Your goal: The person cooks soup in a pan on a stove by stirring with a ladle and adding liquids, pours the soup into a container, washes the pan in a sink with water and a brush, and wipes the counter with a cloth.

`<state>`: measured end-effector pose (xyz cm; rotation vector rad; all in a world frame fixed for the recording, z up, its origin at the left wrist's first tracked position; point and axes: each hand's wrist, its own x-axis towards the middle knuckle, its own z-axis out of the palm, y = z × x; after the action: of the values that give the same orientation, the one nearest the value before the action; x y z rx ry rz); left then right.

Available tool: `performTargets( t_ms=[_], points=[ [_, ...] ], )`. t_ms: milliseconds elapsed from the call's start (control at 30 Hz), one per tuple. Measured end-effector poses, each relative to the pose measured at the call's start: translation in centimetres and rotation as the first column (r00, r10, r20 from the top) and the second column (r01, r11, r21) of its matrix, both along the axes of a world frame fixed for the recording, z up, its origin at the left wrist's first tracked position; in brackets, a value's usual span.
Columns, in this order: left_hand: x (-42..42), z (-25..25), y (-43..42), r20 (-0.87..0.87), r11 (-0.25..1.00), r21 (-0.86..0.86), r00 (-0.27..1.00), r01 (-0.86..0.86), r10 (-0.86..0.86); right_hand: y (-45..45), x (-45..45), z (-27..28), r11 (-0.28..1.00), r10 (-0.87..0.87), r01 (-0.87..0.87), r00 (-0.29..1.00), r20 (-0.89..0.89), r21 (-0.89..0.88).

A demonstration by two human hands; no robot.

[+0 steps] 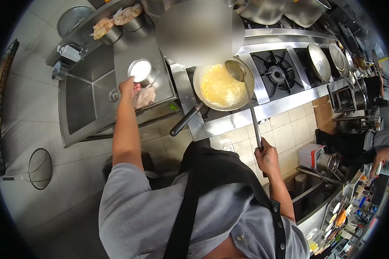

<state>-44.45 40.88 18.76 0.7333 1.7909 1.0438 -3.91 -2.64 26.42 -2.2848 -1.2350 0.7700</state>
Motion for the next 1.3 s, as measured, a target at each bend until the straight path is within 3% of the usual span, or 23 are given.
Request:
performTargets(
  t_ms=[67, 100, 167, 267, 367, 400, 733, 967, 1100, 1167, 1233, 1267, 1300],
  points=[
    [-0.2, -1.8, 0.4, 0.203, 0.999, 0.033, 0.979, -0.001, -0.006, 0.5, -0.2, -0.2, 1.0, 0.0, 0.001, 0.999, -0.047, 0.016],
    [-0.3, -2.5, 0.6, 0.212, 0.998, 0.062, 0.977, -0.004, -0.009, 0.5, -0.3, -0.4, 1.0, 0.0, 0.002, 0.997, -0.074, 0.022],
    [0.4, -2.2, -0.2, 0.227, 0.993, 0.117, 0.974, -0.011, -0.016, 0.2, -0.2, -0.9, 0.995, -0.094, 0.098, 0.892, -0.442, -0.013],
    [1.2, -1.4, -1.4, 0.218, 0.991, 0.131, 0.976, -0.035, 0.005, 0.2, 0.3, -1.2, 0.962, -0.23, 0.251, 0.516, -0.825, -0.111],
    [1.5, -0.9, -2.4, 0.198, 0.988, 0.153, 0.98, -0.02, -0.011, 0.0, 0.9, 0.5, 0.925, -0.261, 0.328, 0.188, -0.947, -0.19],
    [1.5, -0.7, -3.0, 0.22, 0.986, 0.169, 0.975, -0.013, -0.024, -0.2, 1.0, 0.7, 0.925, -0.26, 0.329, 0.178, -0.949, -0.191],
    [7.2, 8.0, -11.4, 0.221, 0.969, 0.217, 0.961, 0.117, -0.166, -1.2, 4.7, 0.5, 0.99, -0.102, 0.144, 0.617, -0.78, -0.015],
    [12.6, 9.6, -13.9, 0.216, 0.937, 0.271, 0.935, 0.219, -0.28, -0.6, 6.1, 0.5, 0.999, 0.042, -0.024, 0.912, -0.409, 0.048],
    [15.3, 9.1, -14.1, 0.187, 0.924, 0.277, 0.928, 0.265, -0.322, -0.8, 6.5, -1.3, 0.99, 0.14, -0.131, 0.963, -0.229, 0.057],
    [16.5, 8.7, -14.0, 0.162, 0.912, 0.29, 0.925, 0.289, -0.345, -0.6, 6.9, -1.5, 0.996, 0.081, -0.087, 0.838, -0.539, 0.014],
    [17.7, 8.8, -14.3, 0.139, 0.91, 0.285, 0.926, 0.303, -0.351, -0.2, 7.2, -0.9, 0.997, -0.067, 0.002, 0.556, -0.828, -0.079],
    [18.4, 9.1, -14.6, 0.129, 0.91, 0.277, 0.926, 0.31, -0.355, -0.2, 7.2, 0.0, 0.991, -0.129, 0.091, 0.409, -0.903, -0.1],
    [18.8, 9.3, -14.8, 0.119, 0.91, 0.268, 0.926, 0.317, -0.358, -0.4, 7.1, 0.6, 0.988, -0.142, 0.107, 0.366, -0.92, -0.11]
  ],
)
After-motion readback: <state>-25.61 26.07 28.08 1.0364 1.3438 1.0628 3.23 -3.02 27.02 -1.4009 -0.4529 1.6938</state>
